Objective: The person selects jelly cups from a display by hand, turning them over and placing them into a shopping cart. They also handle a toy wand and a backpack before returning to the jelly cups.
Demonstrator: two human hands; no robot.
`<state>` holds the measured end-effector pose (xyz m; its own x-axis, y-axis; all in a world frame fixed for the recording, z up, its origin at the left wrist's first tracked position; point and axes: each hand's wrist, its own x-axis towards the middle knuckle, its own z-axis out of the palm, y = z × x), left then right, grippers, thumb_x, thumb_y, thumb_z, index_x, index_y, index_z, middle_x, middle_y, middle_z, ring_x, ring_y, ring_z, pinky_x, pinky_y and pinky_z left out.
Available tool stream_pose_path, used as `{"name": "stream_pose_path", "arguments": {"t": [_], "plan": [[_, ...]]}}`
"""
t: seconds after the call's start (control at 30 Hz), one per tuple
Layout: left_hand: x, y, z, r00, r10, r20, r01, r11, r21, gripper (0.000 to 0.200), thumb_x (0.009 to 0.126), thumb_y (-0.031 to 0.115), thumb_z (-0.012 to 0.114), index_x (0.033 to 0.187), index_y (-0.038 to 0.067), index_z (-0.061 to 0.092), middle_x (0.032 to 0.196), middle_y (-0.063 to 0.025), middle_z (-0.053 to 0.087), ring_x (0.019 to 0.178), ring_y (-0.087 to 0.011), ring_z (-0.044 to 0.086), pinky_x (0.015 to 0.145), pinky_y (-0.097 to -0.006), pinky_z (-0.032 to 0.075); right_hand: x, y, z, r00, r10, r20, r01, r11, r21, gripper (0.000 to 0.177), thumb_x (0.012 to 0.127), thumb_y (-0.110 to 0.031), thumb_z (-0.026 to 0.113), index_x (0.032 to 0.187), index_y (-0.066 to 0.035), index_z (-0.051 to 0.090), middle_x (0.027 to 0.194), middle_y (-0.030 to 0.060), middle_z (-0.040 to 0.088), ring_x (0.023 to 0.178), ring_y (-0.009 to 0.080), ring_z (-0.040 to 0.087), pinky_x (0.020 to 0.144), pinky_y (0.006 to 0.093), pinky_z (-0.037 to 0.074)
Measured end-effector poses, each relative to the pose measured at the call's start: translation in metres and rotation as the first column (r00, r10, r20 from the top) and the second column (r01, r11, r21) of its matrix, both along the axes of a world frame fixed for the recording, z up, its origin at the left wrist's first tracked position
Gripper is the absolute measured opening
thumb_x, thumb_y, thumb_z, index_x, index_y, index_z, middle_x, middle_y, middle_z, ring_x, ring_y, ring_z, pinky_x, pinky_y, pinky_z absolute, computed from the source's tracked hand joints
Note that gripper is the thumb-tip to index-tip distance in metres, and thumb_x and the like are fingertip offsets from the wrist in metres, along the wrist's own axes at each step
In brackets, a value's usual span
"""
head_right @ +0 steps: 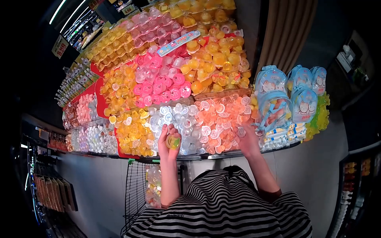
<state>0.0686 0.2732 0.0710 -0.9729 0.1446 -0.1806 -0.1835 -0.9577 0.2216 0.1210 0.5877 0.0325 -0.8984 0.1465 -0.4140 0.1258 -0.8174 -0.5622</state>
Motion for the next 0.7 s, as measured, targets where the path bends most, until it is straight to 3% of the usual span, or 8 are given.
{"name": "stream_pose_path", "arguments": {"t": [0.17,0.27,0.37,0.47,0.5,0.57,0.67,0.7], "plan": [[0.059,-0.019,-0.067,0.951,-0.020,0.308,0.004,0.999,0.053,0.007,0.093,0.011,0.057,0.099,0.006,0.057,0.096,-0.0080,0.060,0.079,-0.0174,0.056,0.070,-0.0311,0.048,0.021,-0.019,-0.037,0.981,0.169,0.093,-0.156,0.979,-0.133,0.032,0.101,-0.031,0.055,0.119,-0.005,0.057,0.118,0.0105,0.062,0.106,0.0226,0.061,0.099,0.0399,0.051],[0.068,-0.019,-0.090,0.925,0.047,0.377,-0.033,0.999,-0.043,0.011,0.093,0.014,0.055,0.099,0.005,0.059,0.096,-0.0091,0.062,0.081,-0.0189,0.058,0.072,-0.0329,0.049,0.001,-0.042,0.041,0.989,0.136,0.048,-0.132,0.987,-0.091,0.048,0.103,-0.041,0.049,0.134,-0.005,0.050,0.128,0.0131,0.057,0.116,0.0262,0.057,0.103,0.0465,0.048],[0.054,-0.007,-0.087,0.934,0.158,0.320,-0.113,0.981,-0.156,0.020,0.097,0.021,0.050,0.103,0.005,0.059,0.099,-0.0105,0.064,0.081,-0.0205,0.058,0.074,-0.0338,0.050,0.006,-0.063,0.119,0.899,0.179,-0.399,-0.117,0.978,0.175,0.060,0.105,-0.052,0.034,0.149,-0.012,0.036,0.147,0.0175,0.045,0.132,0.0355,0.047,0.109,0.0558,0.040],[0.050,0.050,-0.006,0.982,-0.131,-0.135,0.074,0.928,-0.366,0.063,0.102,0.051,0.041,0.147,0.006,0.040,0.145,-0.0223,0.049,0.135,-0.0343,0.045,0.109,-0.0485,0.039,0.014,-0.068,0.072,0.938,0.342,-0.049,-0.328,0.927,0.182,0.065,0.105,-0.057,0.026,0.155,-0.016,0.029,0.150,0.0177,0.042,0.135,0.0350,0.045,0.108,0.0579,0.040],[0.038,0.051,-0.003,0.972,-0.139,-0.191,0.082,0.956,-0.280,0.066,0.102,0.053,0.040,0.150,0.009,0.036,0.149,-0.0223,0.043,0.140,-0.0349,0.038,0.112,-0.0508,0.034,0.020,-0.069,0.066,0.931,0.357,-0.076,-0.364,0.923,-0.126,0.060,0.105,-0.054,0.030,0.153,-0.018,0.033,0.148,0.0170,0.045,0.132,0.0329,0.048,0.108,0.0542,0.041],[0.026,0.046,0.001,0.951,-0.143,-0.273,0.118,0.987,-0.105,0.072,0.101,0.059,0.039,0.156,0.014,0.029,0.158,-0.0222,0.031,0.149,-0.0362,0.025,0.118,-0.0554,0.024,0.023,-0.063,0.060,0.963,0.247,-0.110,-0.261,0.956,-0.138,0.061,0.103,-0.055,0.038,0.150,-0.016,0.037,0.142,0.0155,0.048,0.128,0.0289,0.050,0.107,0.0518,0.043],[0.006,0.038,0.046,0.938,-0.131,-0.321,0.150,0.988,0.035,0.072,0.100,0.063,0.034,0.156,0.018,0.027,0.160,-0.0222,0.026,0.146,-0.0351,0.031,0.119,-0.0527,0.027,0.000,-0.051,0.046,0.996,0.068,-0.057,-0.067,0.997,0.030,0.061,0.102,-0.055,0.044,0.146,-0.012,0.041,0.139,0.0151,0.050,0.126,0.0270,0.052,0.106,0.0479,0.045],[0.004,0.036,0.050,0.963,-0.096,-0.253,0.070,0.992,-0.109,0.067,0.103,0.055,0.037,0.156,0.015,0.027,0.161,-0.0211,0.024,0.146,-0.0345,0.031,0.119,-0.0536,0.027,-0.012,-0.051,0.063,0.993,0.052,-0.102,-0.046,0.997,0.064,0.062,0.102,-0.054,0.045,0.147,-0.012,0.040,0.140,0.0155,0.050,0.127,0.0275,0.051,0.106,0.0479,0.044]]}}
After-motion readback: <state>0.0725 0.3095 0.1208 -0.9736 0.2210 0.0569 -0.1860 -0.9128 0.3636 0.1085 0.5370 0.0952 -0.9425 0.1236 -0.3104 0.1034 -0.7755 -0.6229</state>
